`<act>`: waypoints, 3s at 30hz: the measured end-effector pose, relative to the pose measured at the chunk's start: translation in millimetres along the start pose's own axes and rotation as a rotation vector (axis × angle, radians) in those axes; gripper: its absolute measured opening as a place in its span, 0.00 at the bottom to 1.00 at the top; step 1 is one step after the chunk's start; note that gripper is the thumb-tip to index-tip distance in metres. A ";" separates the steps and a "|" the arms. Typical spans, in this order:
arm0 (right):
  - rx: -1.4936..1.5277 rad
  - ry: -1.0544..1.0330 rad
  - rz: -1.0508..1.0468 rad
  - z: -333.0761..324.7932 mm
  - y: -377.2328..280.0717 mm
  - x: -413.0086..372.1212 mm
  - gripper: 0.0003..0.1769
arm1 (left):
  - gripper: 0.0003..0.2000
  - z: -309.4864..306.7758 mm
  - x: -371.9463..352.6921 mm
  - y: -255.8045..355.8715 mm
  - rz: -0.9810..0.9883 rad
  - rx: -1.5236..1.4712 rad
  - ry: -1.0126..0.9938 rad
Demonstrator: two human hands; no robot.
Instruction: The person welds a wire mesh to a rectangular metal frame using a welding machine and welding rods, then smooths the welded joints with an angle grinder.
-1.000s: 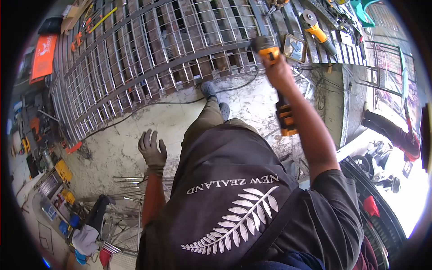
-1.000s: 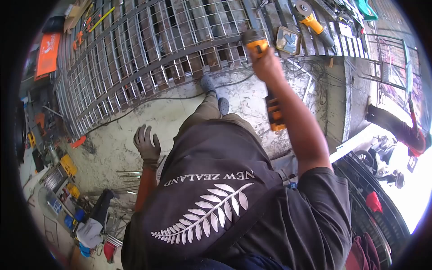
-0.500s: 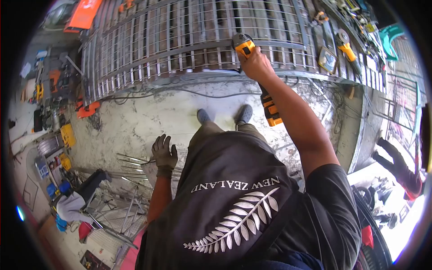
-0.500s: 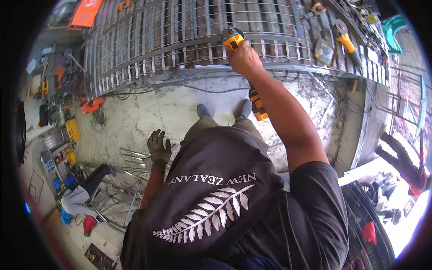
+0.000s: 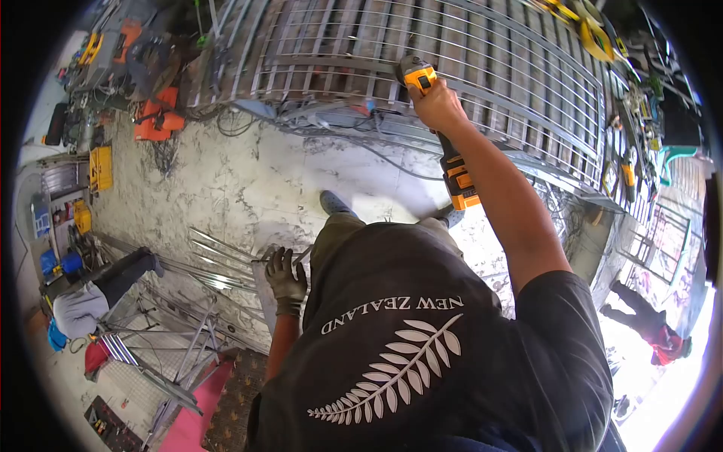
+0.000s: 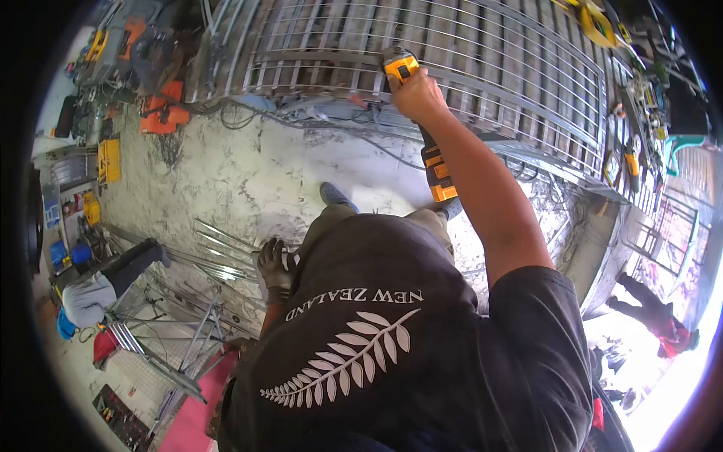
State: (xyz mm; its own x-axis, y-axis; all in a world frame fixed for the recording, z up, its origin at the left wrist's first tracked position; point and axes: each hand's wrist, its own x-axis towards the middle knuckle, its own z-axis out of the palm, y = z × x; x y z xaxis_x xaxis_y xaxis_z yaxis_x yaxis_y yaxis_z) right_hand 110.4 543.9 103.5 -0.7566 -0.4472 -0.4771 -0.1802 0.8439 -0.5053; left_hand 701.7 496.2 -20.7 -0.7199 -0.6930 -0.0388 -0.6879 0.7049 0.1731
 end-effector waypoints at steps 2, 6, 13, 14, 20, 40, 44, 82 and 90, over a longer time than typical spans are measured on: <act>-0.006 -0.025 0.001 28.0 -54.0 1.3 0.41 | 0.25 -20.9 0.5 -63.2 -0.052 0.022 -0.008; -0.014 -0.084 -0.007 73.6 -147.7 6.5 0.40 | 0.25 -68.5 33.3 -169.3 -0.082 0.090 0.068; -0.103 -0.117 -0.126 151.5 -255.6 26.7 0.41 | 0.23 -140.6 130.6 -235.3 -0.107 0.088 0.227; -0.088 -0.112 -0.134 156.5 -264.5 26.8 0.41 | 0.23 -144.6 139.8 -233.5 -0.116 0.094 0.234; -0.173 -0.039 -0.059 142.3 -248.7 37.9 0.43 | 0.25 -121.2 178.2 -238.1 -0.027 -0.032 0.233; -0.371 -0.225 -0.209 112.7 -269.2 53.2 0.43 | 0.23 -119.9 499.4 -259.5 0.020 -0.156 0.377; -0.411 -0.221 -0.220 119.7 -288.1 64.4 0.40 | 0.26 -80.4 620.3 -263.7 -0.086 -0.264 0.294; -0.381 0.108 -0.174 39.9 -339.6 328.7 0.38 | 0.34 -32.7 772.6 -215.2 -0.680 -0.335 0.024; -0.419 0.127 -0.125 45.1 -343.7 329.2 0.36 | 0.35 -31.3 773.2 -220.6 -0.661 -0.336 -0.043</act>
State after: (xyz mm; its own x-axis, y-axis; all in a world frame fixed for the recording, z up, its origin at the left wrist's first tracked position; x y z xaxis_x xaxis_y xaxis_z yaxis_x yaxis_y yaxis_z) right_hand -48.4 93.3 87.8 -0.7793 -0.5353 -0.3257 -0.4941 0.8446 -0.2059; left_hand 299.8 -199.9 -58.1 -0.1733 -0.9453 -0.2765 -0.9186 0.0539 0.3916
